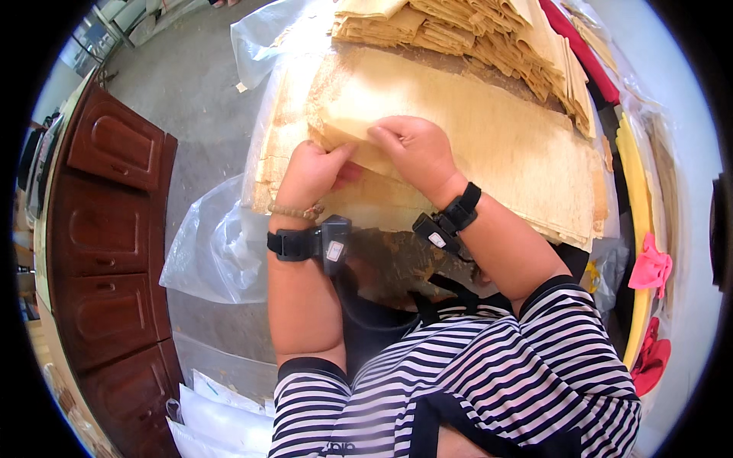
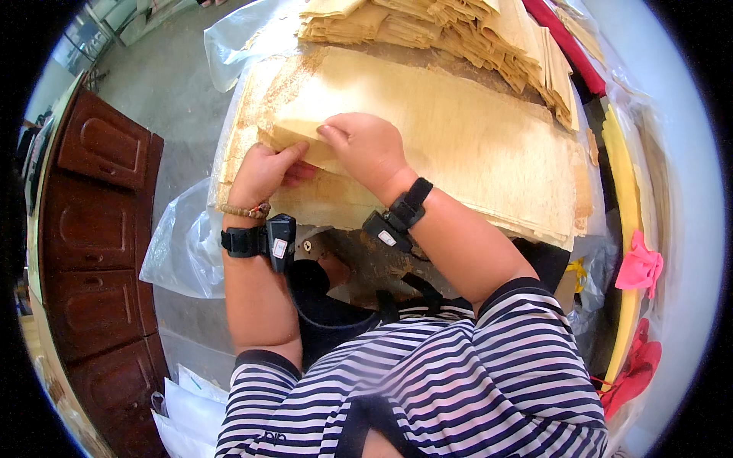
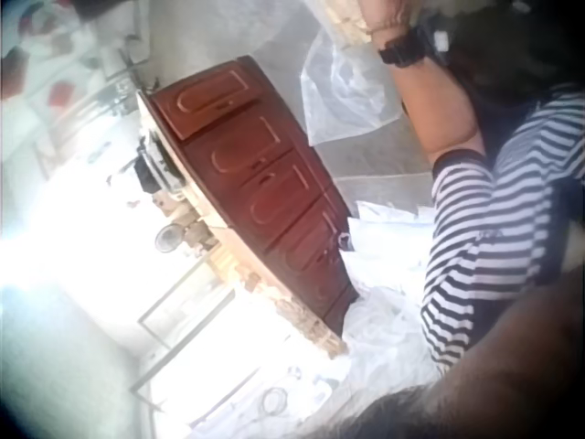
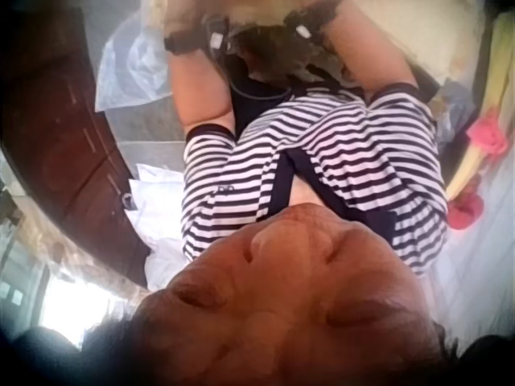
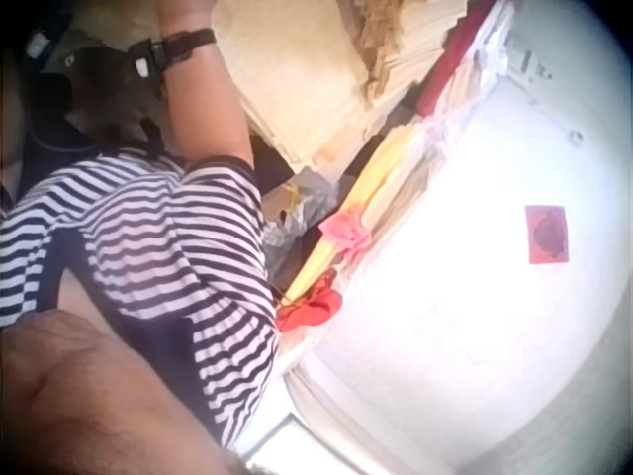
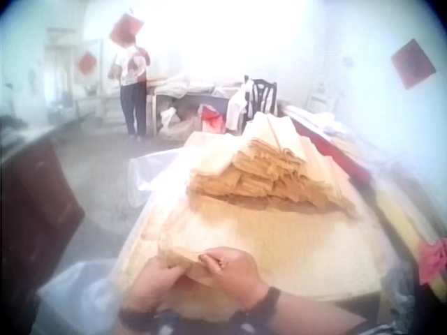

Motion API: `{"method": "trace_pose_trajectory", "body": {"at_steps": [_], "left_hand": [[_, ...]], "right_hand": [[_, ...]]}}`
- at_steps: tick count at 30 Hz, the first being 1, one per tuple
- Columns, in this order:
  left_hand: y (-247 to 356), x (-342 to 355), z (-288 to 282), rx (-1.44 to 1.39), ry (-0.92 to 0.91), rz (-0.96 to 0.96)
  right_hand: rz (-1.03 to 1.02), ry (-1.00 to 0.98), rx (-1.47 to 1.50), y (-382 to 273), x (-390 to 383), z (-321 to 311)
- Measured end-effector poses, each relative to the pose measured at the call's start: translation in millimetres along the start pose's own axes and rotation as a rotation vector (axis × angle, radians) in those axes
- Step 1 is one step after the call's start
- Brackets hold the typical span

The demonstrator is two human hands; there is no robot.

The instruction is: The person peels thin, light-colored sheets from a large stack, inspects them, and places them onto another surface or stack by hand.

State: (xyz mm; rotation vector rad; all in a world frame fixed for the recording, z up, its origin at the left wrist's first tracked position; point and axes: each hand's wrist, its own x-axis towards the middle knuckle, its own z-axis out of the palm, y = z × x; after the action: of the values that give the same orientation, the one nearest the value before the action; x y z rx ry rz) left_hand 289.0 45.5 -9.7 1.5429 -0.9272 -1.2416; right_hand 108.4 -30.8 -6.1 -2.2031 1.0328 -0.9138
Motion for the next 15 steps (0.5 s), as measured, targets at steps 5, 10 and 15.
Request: {"method": "trace_pose_trajectory", "body": {"at_steps": [5, 10, 15], "left_hand": [[7, 0, 1, -0.107, 0.056, 0.009], [-4, 10, 5, -0.109, 0.197, 0.167], [-2, 5, -9, -0.038, 0.179, 0.063]], "right_hand": [[0.158, -0.015, 0.162, 8, 2, 4], [-0.187, 0.142, -0.161, -11, 11, 15], [0.151, 0.016, 0.221, -4, 22, 14]]}}
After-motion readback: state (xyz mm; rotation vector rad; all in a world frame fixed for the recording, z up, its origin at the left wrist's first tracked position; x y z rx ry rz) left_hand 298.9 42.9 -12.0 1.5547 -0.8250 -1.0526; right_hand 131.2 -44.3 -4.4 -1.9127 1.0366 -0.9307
